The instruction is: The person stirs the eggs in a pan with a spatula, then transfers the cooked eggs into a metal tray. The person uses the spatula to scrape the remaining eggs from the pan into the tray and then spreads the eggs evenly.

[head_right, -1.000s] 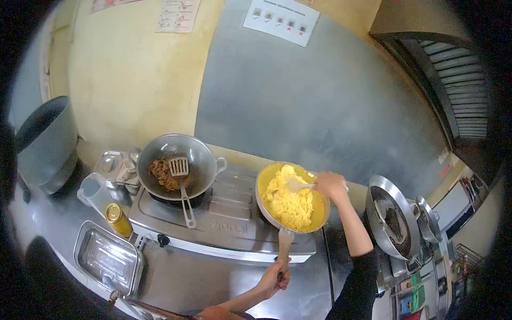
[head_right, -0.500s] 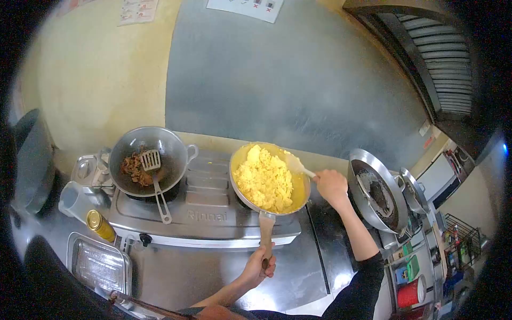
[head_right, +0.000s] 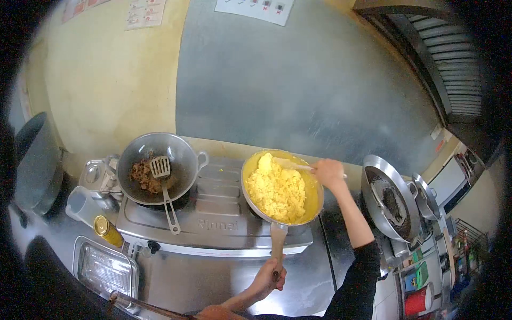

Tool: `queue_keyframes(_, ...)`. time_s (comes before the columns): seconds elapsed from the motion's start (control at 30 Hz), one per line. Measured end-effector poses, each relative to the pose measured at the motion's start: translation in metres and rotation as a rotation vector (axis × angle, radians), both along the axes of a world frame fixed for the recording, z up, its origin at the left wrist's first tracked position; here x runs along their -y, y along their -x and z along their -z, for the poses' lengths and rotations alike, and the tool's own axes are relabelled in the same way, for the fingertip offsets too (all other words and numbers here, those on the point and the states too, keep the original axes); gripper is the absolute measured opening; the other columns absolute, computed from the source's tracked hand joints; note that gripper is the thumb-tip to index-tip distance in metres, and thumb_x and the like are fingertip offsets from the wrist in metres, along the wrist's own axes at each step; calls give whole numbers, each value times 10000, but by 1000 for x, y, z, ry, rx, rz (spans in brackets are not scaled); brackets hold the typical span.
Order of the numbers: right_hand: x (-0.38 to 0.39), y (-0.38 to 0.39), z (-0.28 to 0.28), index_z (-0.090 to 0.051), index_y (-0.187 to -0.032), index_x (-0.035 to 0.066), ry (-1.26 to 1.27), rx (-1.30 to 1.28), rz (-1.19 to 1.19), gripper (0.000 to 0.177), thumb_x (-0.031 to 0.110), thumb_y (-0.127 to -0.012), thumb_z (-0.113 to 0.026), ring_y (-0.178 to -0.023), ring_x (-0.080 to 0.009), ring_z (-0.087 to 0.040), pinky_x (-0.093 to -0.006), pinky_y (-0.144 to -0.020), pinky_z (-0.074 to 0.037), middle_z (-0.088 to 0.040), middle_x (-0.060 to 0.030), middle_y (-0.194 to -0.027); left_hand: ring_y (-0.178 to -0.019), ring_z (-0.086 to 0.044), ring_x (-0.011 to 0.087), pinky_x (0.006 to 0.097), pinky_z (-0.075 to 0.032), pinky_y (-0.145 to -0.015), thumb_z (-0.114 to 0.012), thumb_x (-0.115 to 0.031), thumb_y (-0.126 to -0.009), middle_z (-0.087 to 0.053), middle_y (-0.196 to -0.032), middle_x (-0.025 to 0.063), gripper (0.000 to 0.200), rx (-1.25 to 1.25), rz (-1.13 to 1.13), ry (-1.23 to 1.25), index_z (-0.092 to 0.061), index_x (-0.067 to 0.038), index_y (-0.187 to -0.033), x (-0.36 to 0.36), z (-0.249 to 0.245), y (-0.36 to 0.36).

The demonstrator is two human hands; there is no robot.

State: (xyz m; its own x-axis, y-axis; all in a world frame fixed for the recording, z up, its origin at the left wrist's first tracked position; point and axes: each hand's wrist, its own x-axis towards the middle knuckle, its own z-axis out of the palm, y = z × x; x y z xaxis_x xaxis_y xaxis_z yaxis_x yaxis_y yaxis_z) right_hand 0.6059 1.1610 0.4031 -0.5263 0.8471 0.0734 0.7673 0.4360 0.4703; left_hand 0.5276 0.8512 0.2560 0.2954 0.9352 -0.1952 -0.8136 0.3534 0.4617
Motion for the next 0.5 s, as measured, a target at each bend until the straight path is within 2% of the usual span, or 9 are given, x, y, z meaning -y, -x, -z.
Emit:
queue_keyframes(0.07,24,5,-31,-640,-976,290,-42,-122,88,238,392,-783,-544,-791,-267,-611,-390,-682,-485,-640,-82,-830,-470,-440,139,303,-404,-448,-303,-418,-908,-468,-699,48,407,1,-24,11,-276,-148,-1211,-1,0,2)
queue_keyframes(0.17,-18,-9,-24,-648,-957,290,-89,-78,74,228,392,-775,-556,-778,-248,-611,-371,-671,-481,-641,-62,-813,-466,-441,138,306,-411,-447,-315,-390,-914,-467,-710,54,382,0,1,-52,-273,-137,-1198,1,0,4)
queue_keyframes(0.23,-51,0,-10,-646,-964,291,-89,-69,52,226,384,-781,-553,-772,-241,-610,-373,-663,-476,-642,-51,-807,-479,-437,132,297,-410,-447,-328,-374,-916,-456,-725,58,376,-86,39,-83,-268,-122,-1188,2,1,8)
queue_keyframes(0.3,-77,24,1,-645,-966,287,109,-128,-181,226,376,-778,-556,-773,-217,-607,-380,-648,-465,-644,-26,-822,-488,-436,130,292,-407,-447,-330,-364,-916,-448,-727,58,374,-69,86,-70,-264,-115,-1188,1,3,19)
queue_keyframes(0.33,-86,39,4,-645,-966,287,111,-143,-189,226,376,-778,-556,-773,-217,-607,-380,-648,-465,-644,-26,-822,-497,-436,127,286,-404,-447,-332,-354,-917,-439,-729,59,373,-47,138,-52,-259,-107,-1187,1,4,24)
queue_keyframes(0.4,-95,66,11,-642,-969,286,339,-126,-374,227,360,-769,-564,-773,-194,-593,-373,-675,-431,-637,-8,-806,-503,-433,126,285,-399,-449,-330,-347,-916,-433,-729,57,369,-72,150,-47,-259,-107,-1187,1,2,32)
queue_keyframes(0.43,-88,78,8,-642,-969,286,344,-138,-378,227,360,-769,-564,-773,-194,-593,-373,-675,-431,-637,-8,-806,-509,-430,124,283,-394,-451,-328,-340,-915,-426,-729,55,365,-79,167,-54,-258,-106,-1187,0,0,35)
queue_keyframes(0.5,-54,97,-15,-648,-950,293,383,174,-648,212,341,-760,-569,-763,-172,-564,-344,-709,-378,-597,-10,-738,-505,-425,123,284,-390,-452,-324,-339,-913,-424,-729,56,366,-97,169,-36,-261,-106,-1188,1,-5,40)
